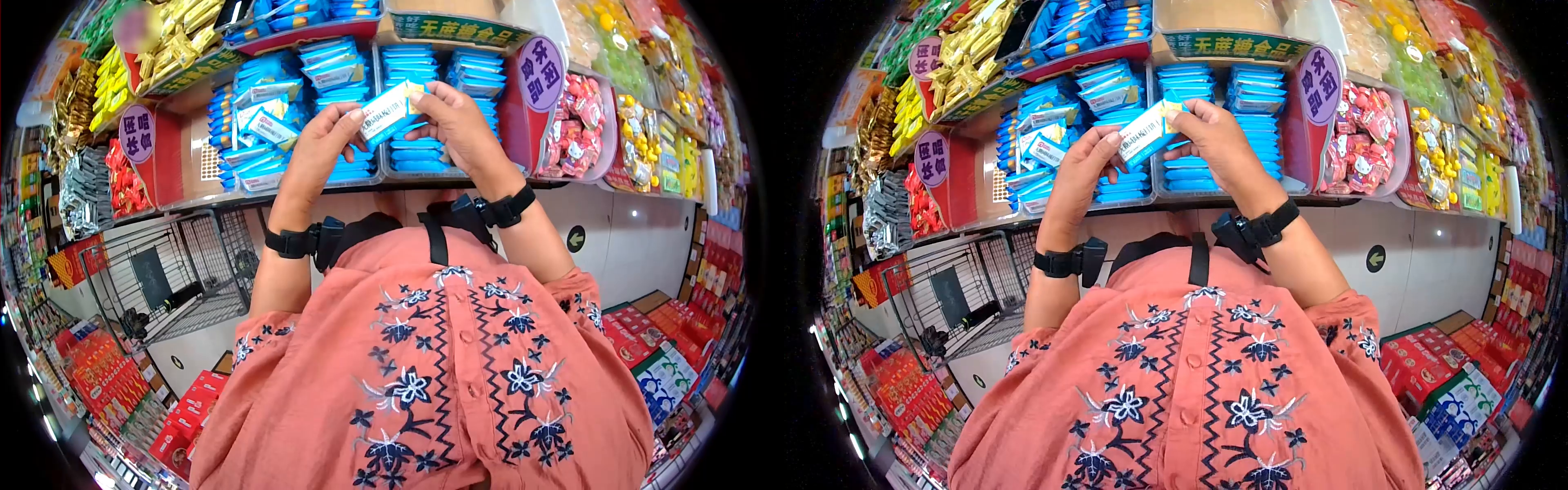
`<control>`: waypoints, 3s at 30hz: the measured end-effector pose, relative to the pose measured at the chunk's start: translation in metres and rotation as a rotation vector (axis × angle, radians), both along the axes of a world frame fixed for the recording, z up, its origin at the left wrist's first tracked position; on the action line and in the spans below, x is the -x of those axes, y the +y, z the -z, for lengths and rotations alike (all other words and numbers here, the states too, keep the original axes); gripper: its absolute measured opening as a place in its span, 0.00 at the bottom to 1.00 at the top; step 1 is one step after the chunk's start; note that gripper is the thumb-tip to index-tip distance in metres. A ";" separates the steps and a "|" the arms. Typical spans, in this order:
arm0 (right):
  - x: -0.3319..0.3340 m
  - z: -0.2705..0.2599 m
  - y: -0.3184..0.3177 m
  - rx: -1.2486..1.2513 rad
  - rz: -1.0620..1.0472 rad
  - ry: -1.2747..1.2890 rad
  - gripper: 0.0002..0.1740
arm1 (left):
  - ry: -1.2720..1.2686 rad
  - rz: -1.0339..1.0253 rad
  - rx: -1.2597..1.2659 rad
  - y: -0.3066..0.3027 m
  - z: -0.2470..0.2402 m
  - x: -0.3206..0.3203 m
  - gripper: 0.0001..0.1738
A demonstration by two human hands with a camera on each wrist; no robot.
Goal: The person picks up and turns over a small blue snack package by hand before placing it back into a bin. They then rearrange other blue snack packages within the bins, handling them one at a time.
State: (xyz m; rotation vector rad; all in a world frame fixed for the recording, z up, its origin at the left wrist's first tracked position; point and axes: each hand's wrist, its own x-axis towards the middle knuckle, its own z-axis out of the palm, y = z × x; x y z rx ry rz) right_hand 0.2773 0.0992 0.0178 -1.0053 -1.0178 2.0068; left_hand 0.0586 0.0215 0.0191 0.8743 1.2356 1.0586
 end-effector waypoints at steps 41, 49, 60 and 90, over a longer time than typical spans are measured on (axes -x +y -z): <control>-0.148 0.098 0.037 0.178 0.252 -0.236 0.37 | 1.001 0.308 -0.461 0.161 0.125 -0.177 0.16; -0.137 0.114 0.061 0.197 0.288 -0.237 0.35 | 1.036 0.221 -0.477 0.155 0.121 -0.188 0.16; -0.138 0.125 0.061 0.222 0.251 -0.261 0.31 | 1.031 0.219 -0.391 0.152 0.120 -0.191 0.17; -0.056 0.053 0.020 0.155 -0.023 -0.182 0.24 | 1.369 0.247 -0.328 0.030 0.091 0.024 0.34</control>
